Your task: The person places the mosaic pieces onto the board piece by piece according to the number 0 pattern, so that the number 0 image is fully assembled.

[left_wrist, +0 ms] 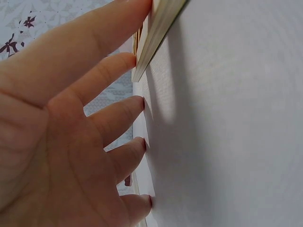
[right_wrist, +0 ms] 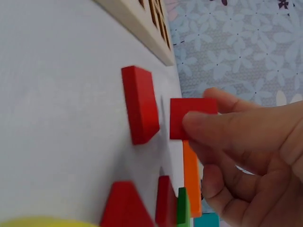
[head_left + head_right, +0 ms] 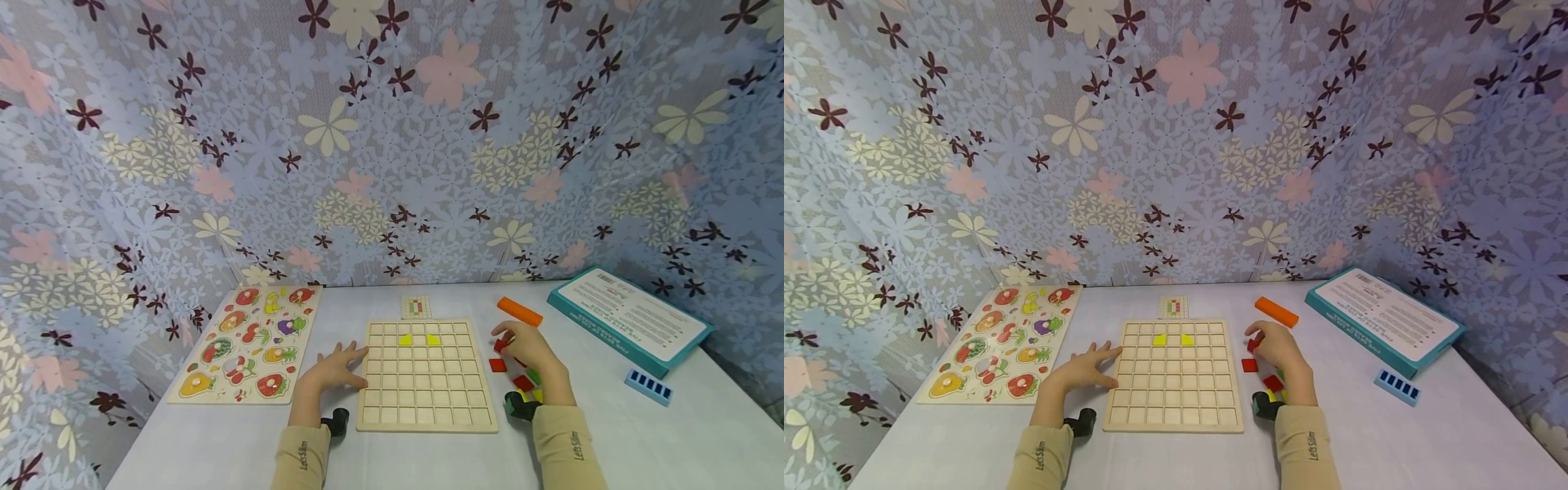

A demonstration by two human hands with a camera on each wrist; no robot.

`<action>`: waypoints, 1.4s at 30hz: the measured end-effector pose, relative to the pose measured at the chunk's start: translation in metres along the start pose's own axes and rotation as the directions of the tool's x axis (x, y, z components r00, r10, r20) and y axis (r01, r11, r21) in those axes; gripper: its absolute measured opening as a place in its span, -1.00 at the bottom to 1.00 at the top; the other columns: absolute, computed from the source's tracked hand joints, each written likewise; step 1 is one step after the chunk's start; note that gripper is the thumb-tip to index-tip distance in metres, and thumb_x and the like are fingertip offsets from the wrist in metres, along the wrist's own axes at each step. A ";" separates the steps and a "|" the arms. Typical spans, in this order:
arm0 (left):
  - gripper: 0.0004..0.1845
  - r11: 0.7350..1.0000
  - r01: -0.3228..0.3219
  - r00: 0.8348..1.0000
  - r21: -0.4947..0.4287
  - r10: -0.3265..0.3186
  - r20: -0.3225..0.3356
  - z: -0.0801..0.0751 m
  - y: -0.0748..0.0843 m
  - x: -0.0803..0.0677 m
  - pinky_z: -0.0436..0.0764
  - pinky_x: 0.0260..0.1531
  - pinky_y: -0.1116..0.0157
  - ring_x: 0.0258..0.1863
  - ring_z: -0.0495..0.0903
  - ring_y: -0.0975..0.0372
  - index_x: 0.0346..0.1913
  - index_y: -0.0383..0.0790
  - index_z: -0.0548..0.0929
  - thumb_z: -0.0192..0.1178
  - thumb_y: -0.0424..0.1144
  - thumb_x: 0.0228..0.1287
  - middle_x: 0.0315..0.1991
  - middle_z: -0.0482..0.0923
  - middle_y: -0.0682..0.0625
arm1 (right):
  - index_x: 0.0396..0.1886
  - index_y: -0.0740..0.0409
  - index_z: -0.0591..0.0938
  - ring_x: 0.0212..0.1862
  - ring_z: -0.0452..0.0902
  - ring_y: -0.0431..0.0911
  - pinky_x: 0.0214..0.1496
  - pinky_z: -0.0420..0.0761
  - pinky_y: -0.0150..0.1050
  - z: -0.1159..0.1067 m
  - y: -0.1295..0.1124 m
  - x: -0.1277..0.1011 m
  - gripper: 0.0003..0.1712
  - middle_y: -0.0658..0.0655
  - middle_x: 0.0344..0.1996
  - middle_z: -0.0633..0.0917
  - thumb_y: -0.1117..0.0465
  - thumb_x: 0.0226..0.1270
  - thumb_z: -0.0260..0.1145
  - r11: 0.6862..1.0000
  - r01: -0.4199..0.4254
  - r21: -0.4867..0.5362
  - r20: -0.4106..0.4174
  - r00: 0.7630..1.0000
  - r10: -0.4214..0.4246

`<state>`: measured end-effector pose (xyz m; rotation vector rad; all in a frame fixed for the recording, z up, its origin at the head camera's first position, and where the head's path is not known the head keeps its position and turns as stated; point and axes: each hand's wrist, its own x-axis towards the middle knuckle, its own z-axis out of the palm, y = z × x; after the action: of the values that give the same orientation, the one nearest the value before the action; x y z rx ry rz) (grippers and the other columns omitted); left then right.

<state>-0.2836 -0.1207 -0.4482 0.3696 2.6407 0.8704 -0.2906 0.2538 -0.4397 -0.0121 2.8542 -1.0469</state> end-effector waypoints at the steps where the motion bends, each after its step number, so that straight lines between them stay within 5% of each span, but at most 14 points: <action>1: -0.23 1.000 -0.001 1.000 0.000 0.001 0.000 0.000 0.000 0.000 -0.33 0.23 -0.31 0.40 -0.16 -0.18 0.31 -0.12 0.36 0.38 -0.13 -0.05 0.39 0.09 -0.23 | -0.06 0.26 0.57 -0.28 0.46 0.02 -0.35 0.58 -0.22 0.000 -0.002 -0.001 -0.61 0.21 -0.27 0.59 0.45 0.03 0.30 1.000 0.005 0.002 -0.013 1.000 -0.005; 8: -0.23 1.000 -0.002 1.000 -0.005 0.002 0.002 0.000 0.000 -0.001 -0.33 0.23 -0.31 0.40 -0.17 -0.18 0.31 -0.12 0.36 0.38 -0.14 -0.05 0.40 0.08 -0.23 | -0.04 0.30 0.51 -0.32 0.49 0.01 -0.24 0.59 -0.11 0.000 -0.017 -0.004 -0.60 0.21 -0.34 0.62 0.38 0.07 0.34 0.999 0.048 0.005 -0.090 0.995 -0.048; 16: -0.23 1.000 -0.006 1.000 -0.006 0.006 0.003 -0.001 0.001 -0.002 -0.34 0.24 -0.30 0.40 -0.17 -0.18 0.31 -0.12 0.36 0.38 -0.14 -0.05 0.40 0.08 -0.23 | -0.26 0.28 0.52 -0.33 0.53 0.00 -0.27 0.60 -0.13 0.007 -0.026 -0.001 -0.76 0.21 -0.38 0.64 0.34 0.07 0.36 0.998 0.043 0.054 -0.156 0.987 -0.034; 42: -0.23 1.000 -0.015 1.000 -0.007 0.015 0.009 0.000 -0.001 -0.007 -0.34 0.24 -0.30 0.40 -0.16 -0.18 0.31 -0.13 0.36 0.38 -0.15 -0.04 0.40 0.07 -0.23 | -0.24 0.31 0.64 -0.27 0.57 0.04 -0.25 0.60 -0.11 0.031 -0.059 0.002 -0.83 0.21 -0.34 0.66 0.39 0.14 0.29 0.988 0.147 0.053 -0.150 0.979 -0.138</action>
<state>-0.2771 -0.1240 -0.4467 0.3915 2.6290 0.8809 -0.2915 0.1887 -0.4248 -0.1430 2.9867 -1.2135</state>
